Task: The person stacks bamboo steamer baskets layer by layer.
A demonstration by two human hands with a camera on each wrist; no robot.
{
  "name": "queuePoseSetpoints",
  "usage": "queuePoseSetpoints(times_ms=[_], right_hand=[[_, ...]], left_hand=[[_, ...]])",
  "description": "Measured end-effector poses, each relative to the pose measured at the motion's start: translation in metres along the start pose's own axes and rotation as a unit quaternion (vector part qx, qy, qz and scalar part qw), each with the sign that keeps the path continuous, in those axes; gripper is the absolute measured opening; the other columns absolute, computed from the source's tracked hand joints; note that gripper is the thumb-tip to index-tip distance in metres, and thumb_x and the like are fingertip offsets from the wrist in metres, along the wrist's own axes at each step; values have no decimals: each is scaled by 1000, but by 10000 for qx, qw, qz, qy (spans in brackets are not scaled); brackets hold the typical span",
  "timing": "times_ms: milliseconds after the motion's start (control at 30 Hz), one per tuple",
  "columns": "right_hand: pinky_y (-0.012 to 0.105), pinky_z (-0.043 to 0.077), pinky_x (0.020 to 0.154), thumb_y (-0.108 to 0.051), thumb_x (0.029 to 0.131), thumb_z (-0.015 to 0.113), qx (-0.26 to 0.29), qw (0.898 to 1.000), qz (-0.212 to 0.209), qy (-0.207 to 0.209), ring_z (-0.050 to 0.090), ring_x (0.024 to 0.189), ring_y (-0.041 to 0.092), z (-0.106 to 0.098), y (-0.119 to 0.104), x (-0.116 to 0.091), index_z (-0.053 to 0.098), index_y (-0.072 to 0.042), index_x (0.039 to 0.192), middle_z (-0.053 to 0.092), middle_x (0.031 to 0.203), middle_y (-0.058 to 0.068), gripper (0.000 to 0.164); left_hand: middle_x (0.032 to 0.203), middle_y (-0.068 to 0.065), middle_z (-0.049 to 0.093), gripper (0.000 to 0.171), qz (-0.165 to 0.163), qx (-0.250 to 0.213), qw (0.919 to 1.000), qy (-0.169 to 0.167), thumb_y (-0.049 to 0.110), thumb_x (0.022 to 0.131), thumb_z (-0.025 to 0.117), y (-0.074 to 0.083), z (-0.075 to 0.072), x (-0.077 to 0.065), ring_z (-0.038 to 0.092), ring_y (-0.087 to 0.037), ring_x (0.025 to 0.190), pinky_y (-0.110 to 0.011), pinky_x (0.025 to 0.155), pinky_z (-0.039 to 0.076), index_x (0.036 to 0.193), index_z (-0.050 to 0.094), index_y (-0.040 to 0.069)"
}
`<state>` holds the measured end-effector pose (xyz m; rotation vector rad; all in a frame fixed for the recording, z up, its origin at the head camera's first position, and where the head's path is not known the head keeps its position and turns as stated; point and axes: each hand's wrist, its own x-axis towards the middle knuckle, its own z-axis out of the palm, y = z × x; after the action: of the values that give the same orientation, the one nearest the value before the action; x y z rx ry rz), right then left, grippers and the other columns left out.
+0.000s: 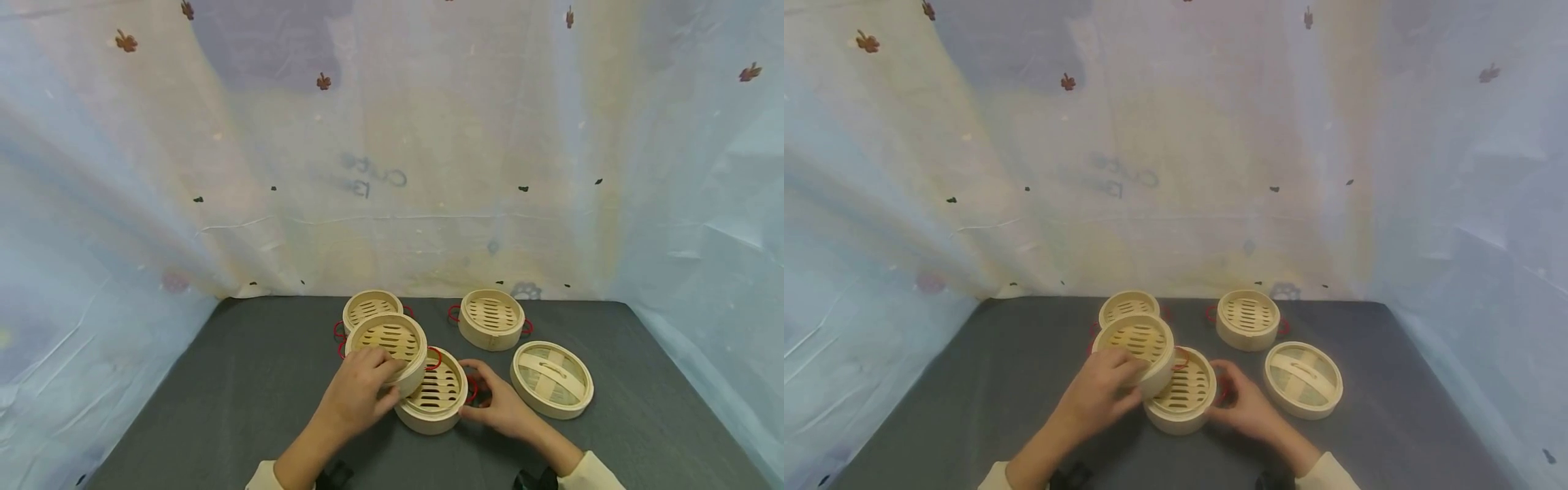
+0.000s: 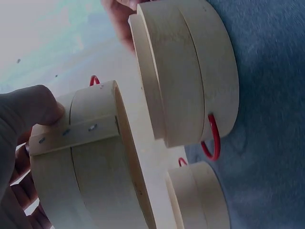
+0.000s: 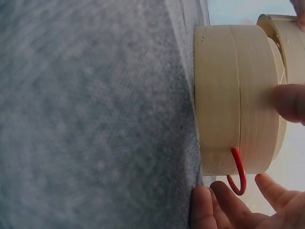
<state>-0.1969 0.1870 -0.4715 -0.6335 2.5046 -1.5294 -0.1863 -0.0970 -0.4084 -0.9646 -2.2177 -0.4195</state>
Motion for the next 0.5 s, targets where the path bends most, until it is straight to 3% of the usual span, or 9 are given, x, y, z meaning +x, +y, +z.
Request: queuePoseSetpoints(times_ms=[500], right_hand=[[28,51,65,-20,80,77,-60,9999,88,-27,59,103,29,-1,1,2,36,-12,144,58,120,21,76]], left_hand=[[85,8,58,31,-74,-206,9994,-285,12,66,75,11,14,6,54,-9,77,-28,65,44,96,72,19]])
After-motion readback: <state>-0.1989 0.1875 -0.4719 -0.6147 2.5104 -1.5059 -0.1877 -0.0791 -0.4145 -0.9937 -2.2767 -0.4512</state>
